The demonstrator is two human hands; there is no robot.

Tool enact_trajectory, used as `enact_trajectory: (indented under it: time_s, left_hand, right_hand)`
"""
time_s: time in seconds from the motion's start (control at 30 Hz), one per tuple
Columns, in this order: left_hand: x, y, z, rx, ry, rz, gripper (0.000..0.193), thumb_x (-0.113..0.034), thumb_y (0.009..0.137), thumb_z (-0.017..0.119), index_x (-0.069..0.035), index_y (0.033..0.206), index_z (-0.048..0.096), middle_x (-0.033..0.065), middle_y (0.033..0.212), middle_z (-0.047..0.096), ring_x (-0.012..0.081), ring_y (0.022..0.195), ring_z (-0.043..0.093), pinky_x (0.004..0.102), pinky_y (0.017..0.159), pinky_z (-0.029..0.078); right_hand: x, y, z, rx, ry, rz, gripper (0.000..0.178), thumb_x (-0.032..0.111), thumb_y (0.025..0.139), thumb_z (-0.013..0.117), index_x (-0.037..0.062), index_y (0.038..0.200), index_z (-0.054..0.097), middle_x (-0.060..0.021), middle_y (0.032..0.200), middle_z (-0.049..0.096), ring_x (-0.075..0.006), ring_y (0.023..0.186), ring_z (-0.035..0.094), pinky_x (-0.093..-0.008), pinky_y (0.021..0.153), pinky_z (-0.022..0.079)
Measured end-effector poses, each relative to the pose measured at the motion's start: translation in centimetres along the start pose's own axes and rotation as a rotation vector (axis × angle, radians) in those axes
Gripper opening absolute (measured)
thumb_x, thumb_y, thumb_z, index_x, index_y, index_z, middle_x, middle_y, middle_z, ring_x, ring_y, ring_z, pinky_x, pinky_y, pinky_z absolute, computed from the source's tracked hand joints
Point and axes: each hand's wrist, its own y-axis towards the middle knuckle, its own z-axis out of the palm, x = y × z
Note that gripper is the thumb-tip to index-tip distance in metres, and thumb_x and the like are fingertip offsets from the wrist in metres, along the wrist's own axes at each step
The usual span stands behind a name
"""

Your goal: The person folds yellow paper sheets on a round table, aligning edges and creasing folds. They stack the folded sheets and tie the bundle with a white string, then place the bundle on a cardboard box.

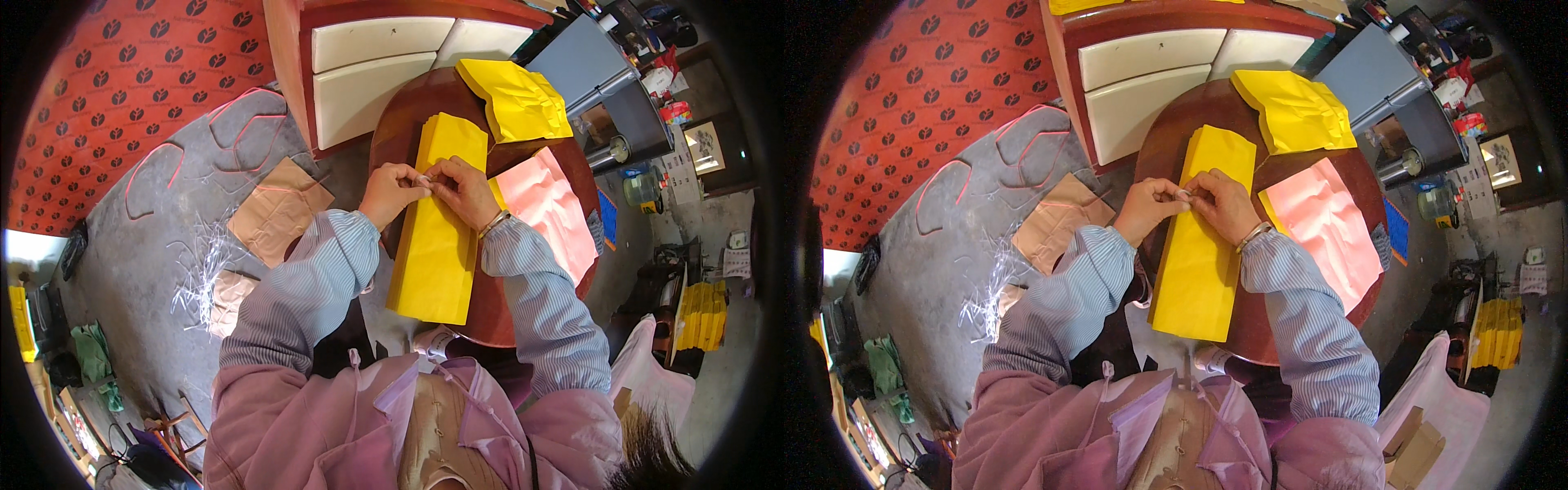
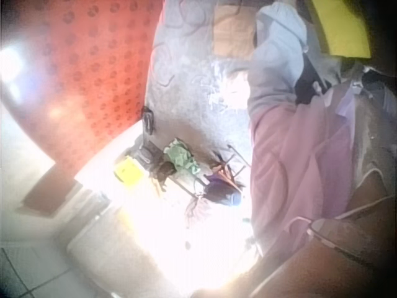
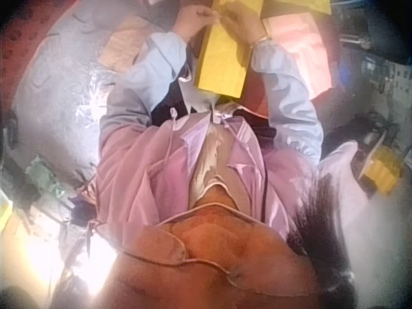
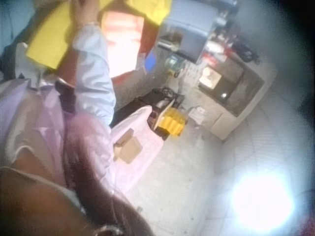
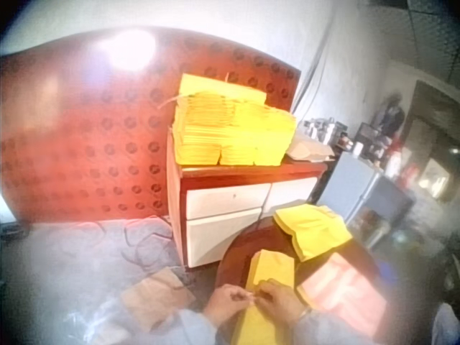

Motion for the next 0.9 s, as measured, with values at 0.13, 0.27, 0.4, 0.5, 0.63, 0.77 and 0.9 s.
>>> enact_trajectory:
  time_s: [0.13, 0.27, 0.4, 0.5, 0.63, 0.77, 0.9]
  left_hand:
    - [0.5, -0.3, 0.4, -0.098, 0.142, 0.086, 0.016, -0.006, 0.085, 0.085, -0.004, 0.099, 0.078, 0.0072, 0.114, 0.063, 0.0169, 0.097, 0.063, 0.0274, 0.089, 0.051]
    - [0.8, 0.0, -0.3, -0.007, 0.163, 0.126, 0.022, -0.014, 0.085, 0.087, -0.004, 0.100, 0.074, 0.0070, 0.114, 0.060, 0.0178, 0.109, 0.059, 0.0295, 0.094, 0.048]
    - [0.8, 0.6, -0.3, 0.083, 0.163, 0.096, 0.029, -0.023, 0.087, 0.086, -0.004, 0.098, 0.067, 0.0069, 0.112, 0.058, 0.0169, 0.107, 0.054, 0.0305, 0.094, 0.047]
    - [0.8, 0.2, 0.3, -0.001, 0.249, 0.115, 0.029, -0.022, 0.090, 0.084, -0.006, 0.096, 0.061, 0.0060, 0.106, 0.057, 0.0166, 0.099, 0.053, 0.0320, 0.090, 0.047]
    - [0.8, -0.1, 0.4, 0.010, 0.315, 0.136, 0.026, -0.022, 0.095, 0.078, -0.006, 0.099, 0.058, 0.0063, 0.099, 0.056, 0.0169, 0.094, 0.055, 0.0337, 0.086, 0.048]
    - [0.8, 0.0, 0.3, -0.042, 0.309, 0.171, 0.021, -0.018, 0.099, 0.073, -0.005, 0.102, 0.058, 0.0104, 0.099, 0.057, 0.0215, 0.091, 0.058, 0.0354, 0.083, 0.049]
    - [0.4, -0.2, -0.2, -0.046, 0.413, 0.172, 0.018, -0.014, 0.101, 0.067, -0.003, 0.108, 0.055, 0.0211, 0.111, 0.058, 0.0362, 0.105, 0.062, 0.0426, 0.093, 0.050]
  right_hand:
    - [0.1, -0.1, -0.1, 0.002, -0.003, 0.027, 0.016, 0.012, 0.091, 0.079, 0.0050, 0.103, 0.072, -0.0116, 0.090, 0.065, -0.0266, 0.081, 0.068, -0.0358, 0.075, 0.054]
    - [0.0, 0.0, 0.0, 0.006, 0.007, 0.027, 0.018, 0.011, 0.089, 0.080, 0.0050, 0.103, 0.071, -0.0115, 0.090, 0.065, -0.0262, 0.079, 0.067, -0.0362, 0.074, 0.055]
    - [-0.4, 0.1, 0.3, 0.000, 0.009, 0.024, 0.018, 0.011, 0.088, 0.080, 0.0052, 0.102, 0.071, -0.0117, 0.090, 0.065, -0.0281, 0.081, 0.068, -0.0374, 0.075, 0.054]
    - [-0.7, 0.1, 0.4, -0.013, -0.015, 0.009, 0.017, 0.010, 0.088, 0.079, 0.0053, 0.102, 0.071, -0.0121, 0.091, 0.066, -0.0300, 0.082, 0.068, -0.0385, 0.076, 0.054]
    - [-0.9, 0.2, 0.5, -0.021, -0.023, -0.026, 0.017, 0.009, 0.087, 0.078, 0.0053, 0.103, 0.071, -0.0127, 0.091, 0.066, -0.0310, 0.084, 0.068, -0.0395, 0.076, 0.054]
    - [-0.9, 0.3, 0.3, 0.014, 0.005, 0.002, 0.017, 0.009, 0.087, 0.078, 0.0051, 0.102, 0.071, -0.0133, 0.091, 0.066, -0.0305, 0.083, 0.068, -0.0392, 0.077, 0.054]
    - [-0.7, 0.1, -0.1, 0.043, 0.008, 0.000, 0.017, 0.005, 0.090, 0.077, 0.0031, 0.106, 0.070, -0.0098, 0.092, 0.064, -0.0223, 0.082, 0.067, -0.0320, 0.077, 0.054]
